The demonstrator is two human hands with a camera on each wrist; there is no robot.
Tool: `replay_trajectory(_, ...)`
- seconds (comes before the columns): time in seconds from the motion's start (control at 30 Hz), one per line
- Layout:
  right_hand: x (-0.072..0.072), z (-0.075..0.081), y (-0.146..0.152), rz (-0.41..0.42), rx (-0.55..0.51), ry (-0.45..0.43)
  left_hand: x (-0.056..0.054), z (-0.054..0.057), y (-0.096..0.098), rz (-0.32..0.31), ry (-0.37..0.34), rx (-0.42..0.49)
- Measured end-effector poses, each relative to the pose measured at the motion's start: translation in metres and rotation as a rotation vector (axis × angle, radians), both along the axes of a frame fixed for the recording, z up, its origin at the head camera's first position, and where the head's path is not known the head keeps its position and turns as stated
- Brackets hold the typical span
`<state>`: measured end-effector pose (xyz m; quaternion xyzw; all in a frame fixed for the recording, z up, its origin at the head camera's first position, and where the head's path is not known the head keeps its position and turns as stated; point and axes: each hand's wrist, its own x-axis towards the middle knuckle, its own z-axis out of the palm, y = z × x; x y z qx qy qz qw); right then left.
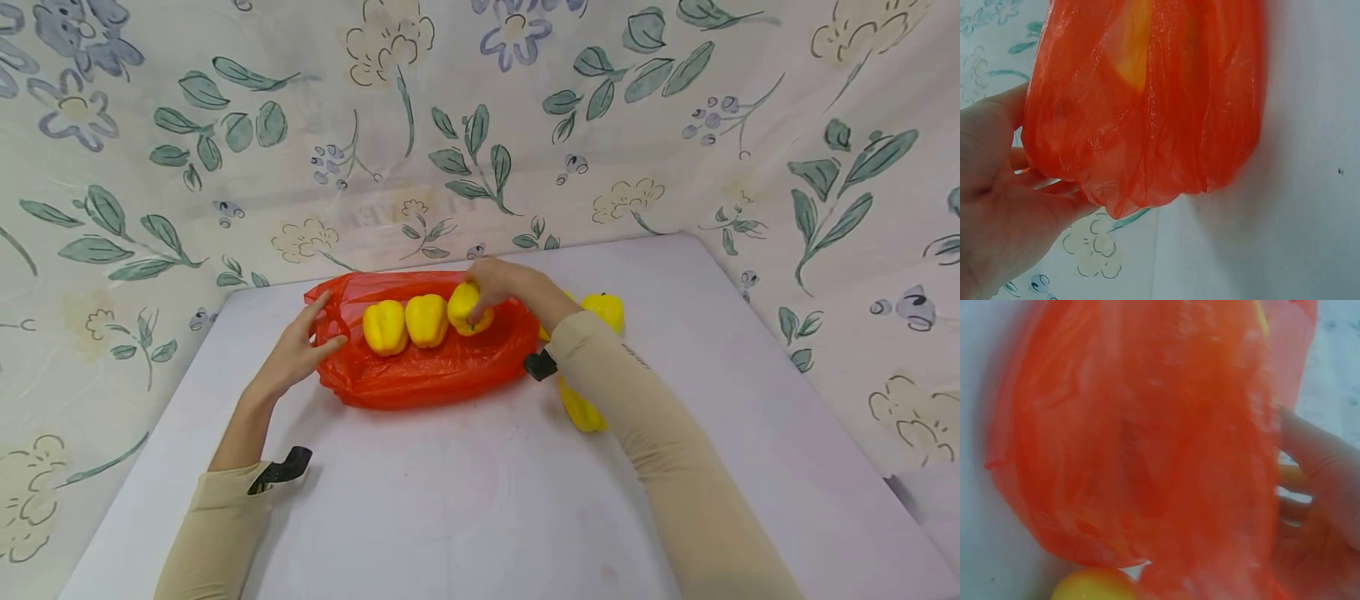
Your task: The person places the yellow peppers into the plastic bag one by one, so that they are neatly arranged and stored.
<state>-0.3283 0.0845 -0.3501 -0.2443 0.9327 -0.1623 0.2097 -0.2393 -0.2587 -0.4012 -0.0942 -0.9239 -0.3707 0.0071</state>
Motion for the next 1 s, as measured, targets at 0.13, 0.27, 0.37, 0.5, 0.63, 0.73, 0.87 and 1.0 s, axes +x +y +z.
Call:
replay_trajectory(0.13,-0.005,-0.007,0.002,-0.012,-0.003,-0.022,-0.002,-0.001,0.000,-0.002,-0.004,-0.005)
replay_trajectory(0.27,-0.009,-0.013,0.003,-0.036,-0.004,-0.031,-0.004,-0.001,0.000,-0.006,-0.005,-0.006)
replay_trajectory(0.37,-0.010,-0.017,0.004,-0.067,-0.016,-0.055,-0.006,-0.001,0.000,-0.009,-0.003,-0.006)
replay_trajectory(0.5,-0.012,-0.021,0.005,-0.060,-0.029,-0.058,-0.008,0.000,-0.002,-0.018,0.005,-0.007)
replay_trajectory(0.63,-0.013,-0.022,0.004,-0.026,-0.014,-0.022,-0.010,-0.001,-0.003,-0.025,0.006,-0.006)
replay_trajectory(0.73,-0.013,-0.020,0.004,-0.035,0.001,-0.027,-0.012,-0.001,-0.004,-0.026,0.003,-0.003)
replay_trajectory(0.87,-0.012,-0.015,0.005,-0.066,0.014,-0.052,-0.014,-0.002,-0.005,-0.025,-0.002,-0.001)
replay_trajectory(1.0,-0.008,-0.004,0.006,-0.036,0.034,-0.025,-0.015,-0.001,-0.005,-0.024,-0.008,-0.001)
